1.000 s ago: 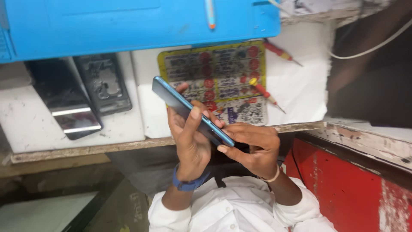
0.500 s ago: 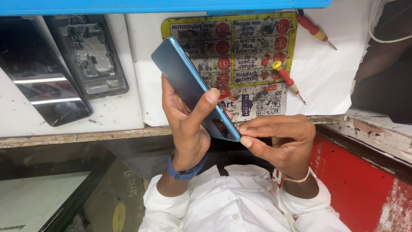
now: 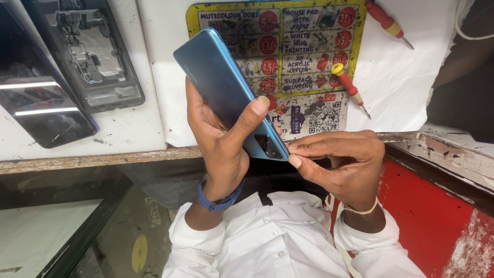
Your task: The person removes the SIM tray from a blue smartphone using a tool, cleans the edges of the device with a brush, and then marks a black replacement component using a white marker.
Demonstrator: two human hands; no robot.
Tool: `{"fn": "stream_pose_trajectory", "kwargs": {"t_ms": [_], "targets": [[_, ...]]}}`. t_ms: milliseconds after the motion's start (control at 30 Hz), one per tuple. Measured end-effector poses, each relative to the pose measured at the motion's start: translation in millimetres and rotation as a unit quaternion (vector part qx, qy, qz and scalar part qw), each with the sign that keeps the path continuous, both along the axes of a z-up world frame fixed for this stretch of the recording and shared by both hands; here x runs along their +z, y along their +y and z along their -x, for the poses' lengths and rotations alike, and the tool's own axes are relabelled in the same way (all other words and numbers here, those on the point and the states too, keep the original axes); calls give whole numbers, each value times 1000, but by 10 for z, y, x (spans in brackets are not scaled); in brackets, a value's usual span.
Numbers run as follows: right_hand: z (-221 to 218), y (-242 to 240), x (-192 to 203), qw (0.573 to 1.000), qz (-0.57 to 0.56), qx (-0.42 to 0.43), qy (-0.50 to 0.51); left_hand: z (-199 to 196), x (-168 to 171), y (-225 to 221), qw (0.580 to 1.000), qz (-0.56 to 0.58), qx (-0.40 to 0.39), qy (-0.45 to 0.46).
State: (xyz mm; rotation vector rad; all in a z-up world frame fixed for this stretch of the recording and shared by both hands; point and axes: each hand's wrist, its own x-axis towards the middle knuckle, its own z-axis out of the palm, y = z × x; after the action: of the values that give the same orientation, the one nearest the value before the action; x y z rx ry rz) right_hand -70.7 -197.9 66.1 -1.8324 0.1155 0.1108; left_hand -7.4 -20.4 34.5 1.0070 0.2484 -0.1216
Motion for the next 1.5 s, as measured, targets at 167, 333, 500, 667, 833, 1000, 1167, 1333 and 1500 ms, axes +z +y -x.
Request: {"fn": "stream_pose_trajectory", "kwargs": {"t_ms": [167,333,500,667,833,1000,1167,1333,1500], "targets": [[-11,-3,4,1000,-7,10,1,3,-29,20,1000,-14,-11,-16],[-32,7,8,1000,-1,6,19,9,-54,17,1000,-19,-6,-14],[-39,-3,6,999,-3,13,29,16,-82,8,1000,-23,-3,-12],[-68,-11,20,999,26,30,26,26,-80,17,999,-35,-11,-22],[-166,-5,45,998,18,52,16,25,-85,49,998,-33,-38,-29],[-306,-2,85,997,37,51,36,14,-92,65,995,-47,-70,-46],[-411,43,151,997,31,65,26,-30,-82,98,993,-60,-83,-54],[-455,38,175,996,60,57,23,-21,-73,97,991,-67,-94,-66],[-467,33,170,996,65,65,16,-23,-100,95,991,-76,-91,-67]]}}
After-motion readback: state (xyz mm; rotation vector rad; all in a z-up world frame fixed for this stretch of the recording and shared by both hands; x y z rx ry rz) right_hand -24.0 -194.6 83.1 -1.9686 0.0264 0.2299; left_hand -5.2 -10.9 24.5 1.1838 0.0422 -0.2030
